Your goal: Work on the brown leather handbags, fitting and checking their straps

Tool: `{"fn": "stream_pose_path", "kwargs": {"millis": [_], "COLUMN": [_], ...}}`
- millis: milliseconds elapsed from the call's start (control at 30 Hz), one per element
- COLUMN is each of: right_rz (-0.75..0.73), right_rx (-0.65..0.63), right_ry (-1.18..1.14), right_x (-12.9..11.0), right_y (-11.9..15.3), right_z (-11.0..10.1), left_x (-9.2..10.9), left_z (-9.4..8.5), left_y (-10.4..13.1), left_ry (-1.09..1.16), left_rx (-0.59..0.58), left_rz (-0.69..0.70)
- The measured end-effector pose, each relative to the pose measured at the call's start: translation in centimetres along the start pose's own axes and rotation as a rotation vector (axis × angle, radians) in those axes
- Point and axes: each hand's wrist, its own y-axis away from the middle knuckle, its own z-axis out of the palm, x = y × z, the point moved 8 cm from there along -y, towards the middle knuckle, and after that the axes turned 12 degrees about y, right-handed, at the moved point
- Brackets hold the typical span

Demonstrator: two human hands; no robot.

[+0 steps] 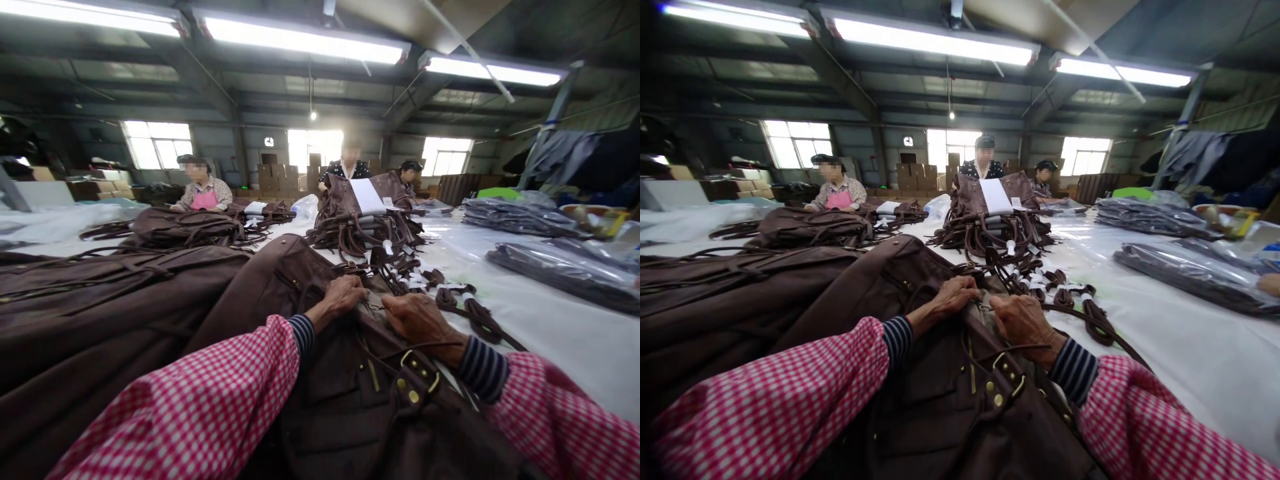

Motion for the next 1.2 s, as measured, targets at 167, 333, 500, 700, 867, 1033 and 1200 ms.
{"fn": "stream_pose_path", "kwargs": {"millis": [167,333,500,700,867,1033,1200], "right_rz": [-0.008,0.000,0.019,0.020,0.039,0.055,0.062], "right_rx": [0.078,0.122,0.119,0.144,0.165,0.137,0.114], "right_ry": [0.023,0.040,0.033,0.038,0.029,0.037,0.049], "right_x": [-0.3,-0.7,-0.6,-0.9,-0.8,-0.6,-0.8], "right_y": [0.1,0.2,0.1,-0.2,-0.1,0.1,-0.1], "right_z": [0.8,1.1,1.2,1.4,1.3,1.3,1.5], "left_x": [0.0,0.0,0.0,0.3,0.2,0.0,0.0], "left_z": [0.2,0.2,0.2,0.1,0.1,0.3,0.4], "left_y": [0.1,0.2,0.1,0.3,0.3,0.1,0.1], "left_ry": [0.000,0.001,-0.001,-0.008,-0.011,-0.003,0.008], "left_rx": [-0.004,0.004,0.005,-0.007,-0.009,-0.007,-0.005], "left_rz": [-0.013,0.001,0.010,0.005,0.003,0.021,0.036]}}
